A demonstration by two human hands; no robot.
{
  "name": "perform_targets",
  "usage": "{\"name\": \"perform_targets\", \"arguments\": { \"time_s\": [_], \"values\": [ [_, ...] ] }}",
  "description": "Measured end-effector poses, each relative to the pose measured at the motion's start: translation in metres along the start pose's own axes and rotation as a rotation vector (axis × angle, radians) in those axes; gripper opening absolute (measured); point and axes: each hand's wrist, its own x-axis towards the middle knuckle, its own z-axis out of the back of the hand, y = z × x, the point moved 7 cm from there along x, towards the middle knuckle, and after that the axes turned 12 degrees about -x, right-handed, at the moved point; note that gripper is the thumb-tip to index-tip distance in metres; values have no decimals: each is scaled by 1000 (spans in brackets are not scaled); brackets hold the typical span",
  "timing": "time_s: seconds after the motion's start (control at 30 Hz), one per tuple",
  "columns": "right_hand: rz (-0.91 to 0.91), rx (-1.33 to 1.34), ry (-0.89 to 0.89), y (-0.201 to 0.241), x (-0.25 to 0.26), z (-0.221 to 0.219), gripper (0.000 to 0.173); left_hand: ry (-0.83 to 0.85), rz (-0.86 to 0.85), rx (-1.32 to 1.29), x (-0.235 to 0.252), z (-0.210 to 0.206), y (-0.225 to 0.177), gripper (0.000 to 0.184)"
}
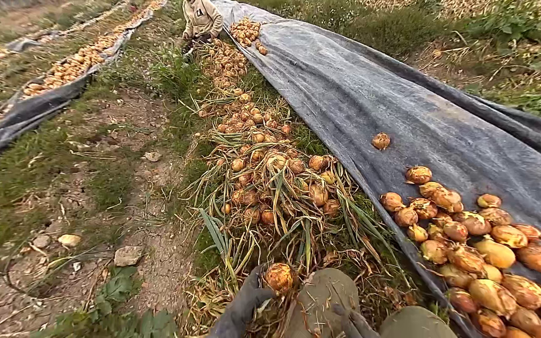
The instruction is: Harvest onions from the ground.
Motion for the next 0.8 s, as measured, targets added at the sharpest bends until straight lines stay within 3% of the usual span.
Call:
{"name": "perform_targets", "arguments": {
  "time_s": [0.1, 0.23, 0.33, 0.4, 0.47, 0.5, 0.57, 0.63, 0.7, 0.73, 0.8],
  "values": [
    [12, -27, 34, 28, 11, 2, 49, 64, -195, 24, -53, -25, -56, 94],
    [157, 168, 29, 83, 16, 4, 70, 280, -424, 179, -98, -70, -116, 95],
    [334, 485, -140, 104, 9, -1, 56, 382, -470, 532, -116, -89, -127, 96],
    [333, 477, -200, 103, 6, -3, 47, 391, -335, 665, -122, -90, -124, 93],
    [377, 135, -256, 99, -2, -2, 43, 365, -108, 661, -126, -86, -108, 79],
    [433, -53, -329, 100, -6, 2, 44, 340, -19, 557, -126, -84, -97, 69],
    [503, -166, -464, 98, -14, 15, 48, 287, 108, 254, -128, -83, -74, 53],
    [421, -22, -538, 86, -16, 30, 48, 205, 178, 166, -127, -80, -68, 46],
    [179, 53, -459, 60, -9, 35, 47, 95, 162, 275, -125, -80, -85, 31],
    [57, -39, -354, 48, -5, 32, 49, 87, 132, 376, -124, -84, -96, 22],
    [-79, -252, -28, 33, 0, 14, 66, 113, 14, 621, -123, -101, -120, 23]
  ]
}}
